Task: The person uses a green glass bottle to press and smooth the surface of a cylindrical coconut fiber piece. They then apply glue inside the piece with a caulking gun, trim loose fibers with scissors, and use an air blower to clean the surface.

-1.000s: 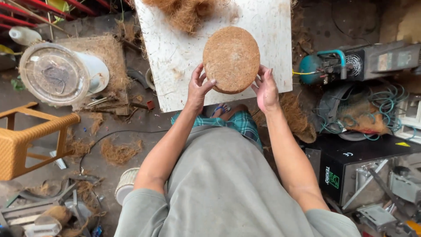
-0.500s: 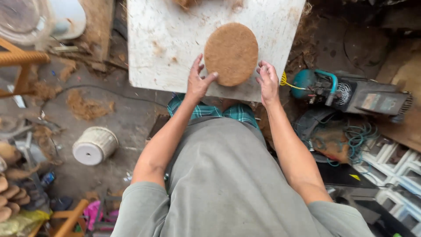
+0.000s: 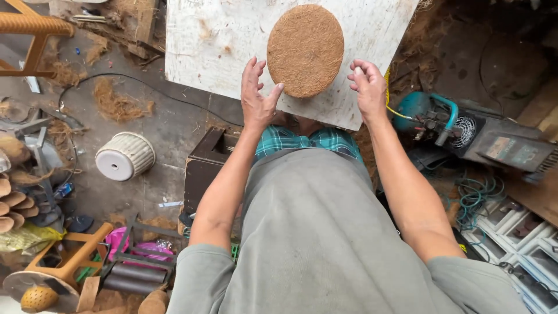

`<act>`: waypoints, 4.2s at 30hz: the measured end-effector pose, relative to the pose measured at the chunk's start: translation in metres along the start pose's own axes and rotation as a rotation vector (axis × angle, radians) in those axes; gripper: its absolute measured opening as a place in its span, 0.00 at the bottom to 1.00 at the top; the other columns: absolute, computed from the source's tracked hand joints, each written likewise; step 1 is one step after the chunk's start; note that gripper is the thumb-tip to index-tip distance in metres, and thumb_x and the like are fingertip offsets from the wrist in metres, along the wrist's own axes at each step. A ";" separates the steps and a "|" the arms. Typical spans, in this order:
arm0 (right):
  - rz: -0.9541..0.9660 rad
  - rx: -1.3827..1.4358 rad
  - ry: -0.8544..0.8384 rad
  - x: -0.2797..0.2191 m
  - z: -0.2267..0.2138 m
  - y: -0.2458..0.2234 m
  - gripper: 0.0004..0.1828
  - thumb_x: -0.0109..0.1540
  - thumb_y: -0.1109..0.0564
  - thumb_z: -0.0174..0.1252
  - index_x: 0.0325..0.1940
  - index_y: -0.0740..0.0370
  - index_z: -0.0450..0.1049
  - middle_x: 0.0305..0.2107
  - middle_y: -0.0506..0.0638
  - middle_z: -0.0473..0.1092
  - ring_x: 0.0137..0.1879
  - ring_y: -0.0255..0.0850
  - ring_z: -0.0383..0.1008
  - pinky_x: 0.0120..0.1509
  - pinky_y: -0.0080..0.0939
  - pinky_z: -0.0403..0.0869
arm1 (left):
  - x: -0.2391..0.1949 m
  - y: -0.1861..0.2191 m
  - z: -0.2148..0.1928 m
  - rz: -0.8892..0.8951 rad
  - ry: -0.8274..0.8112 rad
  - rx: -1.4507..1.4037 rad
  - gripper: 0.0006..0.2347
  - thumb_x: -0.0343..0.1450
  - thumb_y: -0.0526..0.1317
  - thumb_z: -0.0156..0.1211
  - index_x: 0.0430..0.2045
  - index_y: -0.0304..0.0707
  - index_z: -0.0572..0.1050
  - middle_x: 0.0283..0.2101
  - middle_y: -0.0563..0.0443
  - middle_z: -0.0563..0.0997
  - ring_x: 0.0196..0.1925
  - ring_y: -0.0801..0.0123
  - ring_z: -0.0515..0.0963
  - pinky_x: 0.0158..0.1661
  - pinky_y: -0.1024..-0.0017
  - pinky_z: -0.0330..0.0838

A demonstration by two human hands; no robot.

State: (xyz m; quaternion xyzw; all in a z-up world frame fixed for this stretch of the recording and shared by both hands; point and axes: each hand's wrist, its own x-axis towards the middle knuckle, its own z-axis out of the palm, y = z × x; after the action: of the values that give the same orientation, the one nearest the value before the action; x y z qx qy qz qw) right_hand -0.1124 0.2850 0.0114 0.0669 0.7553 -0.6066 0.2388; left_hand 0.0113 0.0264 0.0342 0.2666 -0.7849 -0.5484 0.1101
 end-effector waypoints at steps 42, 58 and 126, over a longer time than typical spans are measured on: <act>-0.068 -0.166 0.132 -0.030 0.037 -0.008 0.28 0.64 0.58 0.53 0.69 0.64 0.59 0.59 0.63 0.67 0.62 0.44 0.70 0.63 0.40 0.71 | 0.022 -0.025 -0.023 0.541 -0.314 0.408 0.26 0.74 0.43 0.66 0.67 0.53 0.61 0.74 0.38 0.50 0.75 0.41 0.57 0.65 0.47 0.64; -0.219 -0.439 0.197 -0.032 0.036 -0.016 0.26 0.61 0.58 0.55 0.65 0.58 0.66 0.61 0.53 0.62 0.54 0.42 0.71 0.50 0.41 0.76 | 0.026 -0.021 -0.022 0.552 -0.300 0.261 0.21 0.77 0.41 0.60 0.65 0.46 0.62 0.73 0.38 0.50 0.75 0.45 0.57 0.68 0.49 0.65; -0.096 -0.509 -0.378 0.029 -0.037 -0.054 0.38 0.61 0.53 0.63 0.72 0.65 0.58 0.61 0.68 0.62 0.62 0.60 0.69 0.64 0.56 0.71 | 0.008 0.007 0.056 0.258 -0.130 0.645 0.31 0.73 0.61 0.54 0.71 0.57 0.56 0.77 0.51 0.44 0.77 0.51 0.37 0.68 0.37 0.33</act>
State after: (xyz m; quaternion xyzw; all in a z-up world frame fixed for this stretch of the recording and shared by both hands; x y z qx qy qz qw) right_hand -0.1692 0.3003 0.0522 -0.1446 0.8272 -0.4107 0.3553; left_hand -0.0235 0.0691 0.0190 0.1508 -0.9503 -0.2697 0.0382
